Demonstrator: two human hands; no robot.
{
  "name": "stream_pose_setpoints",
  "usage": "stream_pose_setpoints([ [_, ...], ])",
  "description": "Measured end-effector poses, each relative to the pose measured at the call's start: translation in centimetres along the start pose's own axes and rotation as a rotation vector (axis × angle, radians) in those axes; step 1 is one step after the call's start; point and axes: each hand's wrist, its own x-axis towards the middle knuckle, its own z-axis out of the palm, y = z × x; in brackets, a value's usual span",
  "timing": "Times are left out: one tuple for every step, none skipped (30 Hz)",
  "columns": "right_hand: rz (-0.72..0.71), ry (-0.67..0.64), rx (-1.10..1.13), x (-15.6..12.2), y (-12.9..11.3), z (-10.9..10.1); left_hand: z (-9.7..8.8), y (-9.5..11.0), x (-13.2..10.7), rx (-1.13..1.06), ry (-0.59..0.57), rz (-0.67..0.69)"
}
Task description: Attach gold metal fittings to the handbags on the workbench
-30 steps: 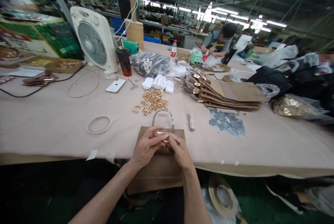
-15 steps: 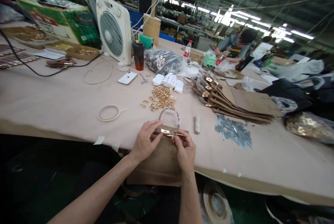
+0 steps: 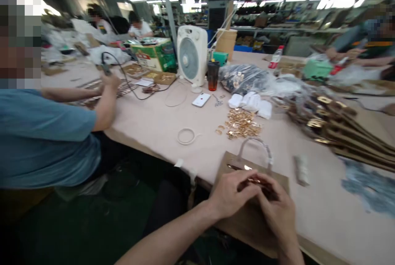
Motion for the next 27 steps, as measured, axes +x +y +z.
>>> stream_pose_setpoints([
  [-0.019, 0.001, -0.05, 0.1, 0.5, 0.2, 0.1, -0.3, 0.1, -0.012, 0.02, -0.042],
  [-0.03, -0.021, -0.085, 0.2, 1.0, 0.4, 0.2, -0.6, 0.1, -0.021, 0.038, -0.085],
  [-0.044, -0.04, -0.099, 0.3, 1.2, 0.6, 0.3, -1.0, 0.1, -0.031, 0.06, -0.123],
  [-0.055, -0.076, -0.102, 0.3, 1.3, 0.7, 0.3, -1.3, 0.2, -0.04, 0.084, -0.15],
  [-0.065, -0.123, -0.096, 0.3, 1.1, 0.7, 0.3, -1.5, 0.1, -0.051, 0.103, -0.168],
  [-0.074, -0.166, -0.092, 0.2, 0.8, 0.6, 0.2, -1.6, 0.1, -0.067, 0.118, -0.178],
  [-0.077, -0.195, -0.097, 0.2, 0.2, 0.5, 0.2, -1.7, 0.1, -0.084, 0.131, -0.184],
  [-0.073, -0.189, -0.11, 0.1, -0.4, 0.3, 0.2, -1.7, 0.1, -0.103, 0.14, -0.192],
  [-0.063, -0.145, -0.128, 0.1, -1.2, 0.2, 0.1, -1.7, 0.2, -0.122, 0.144, -0.204],
  [-0.052, -0.063, -0.139, 0.3, -2.0, 0.2, 0.1, -1.7, 0.2, -0.135, 0.143, -0.215],
  [-0.049, 0.035, -0.133, 0.6, -3.0, 0.4, 0.1, -1.7, 0.3, -0.14, 0.143, -0.224],
  [-0.059, 0.109, -0.115, 1.1, -4.0, 0.7, 0.1, -1.7, 0.4, -0.136, 0.141, -0.224],
  [-0.091, 0.141, -0.092, 1.8, -5.2, 1.2, 0.1, -1.8, 0.5, -0.126, 0.141, -0.217],
  [-0.142, 0.121, -0.073, 2.6, -6.5, 1.9, 0.1, -1.9, 0.5, -0.118, 0.14, -0.206],
  [-0.208, 0.035, -0.066, 3.7, -7.8, 2.8, 0.2, -2.0, 0.6, -0.122, 0.141, -0.196],
  [-0.288, -0.075, -0.074, 4.9, -9.1, 3.9, 0.2, -2.1, 0.7, -0.145, 0.144, -0.192],
  [-0.357, -0.201, -0.09, 6.2, -10.3, 5.1, 0.3, -2.1, 0.8, -0.188, 0.15, -0.195],
  [-0.408, -0.322, -0.095, 7.6, -11.3, 6.5, 0.3, -2.1, 0.8, -0.245, 0.167, -0.205],
  [-0.442, -0.432, -0.088, 9.0, -12.0, 8.0, 0.4, -2.0, 0.8, -0.305, 0.198, -0.216],
  [-0.471, -0.513, -0.081, 10.4, -12.4, 9.5, 0.5, -2.0, 0.7, -0.358, 0.238, -0.226],
  [-0.487, -0.569, -0.083, 11.7, -12.5, 11.0, 0.5, -2.0, 0.5, -0.399, 0.287, -0.236],
  [-0.489, -0.609, -0.099, 12.9, -12.3, 12.4, 0.6, -2.0, 0.3, -0.427, 0.334, -0.245],
  [-0.487, -0.636, -0.121, 13.9, -11.9, 13.8, 0.7, -2.1, 0.1, -0.446, 0.375, -0.254],
  [-0.483, -0.662, -0.151, 14.7, -11.4, 15.0, 0.8, -2.3, -0.2, -0.458, 0.411, -0.265],
  [-0.475, -0.68, -0.183, 15.4, -10.8, 16.1, 0.9, -2.5, -0.5, -0.468, 0.443, -0.277],
  [-0.467, -0.697, -0.214, 15.8, -10.2, 17.1, 1.0, -2.8, -0.7, -0.482, 0.476, -0.293],
  [-0.458, -0.711, -0.245, 16.2, -9.7, 18.0, 1.1, -3.1, -0.9, -0.505, 0.508, -0.312],
])
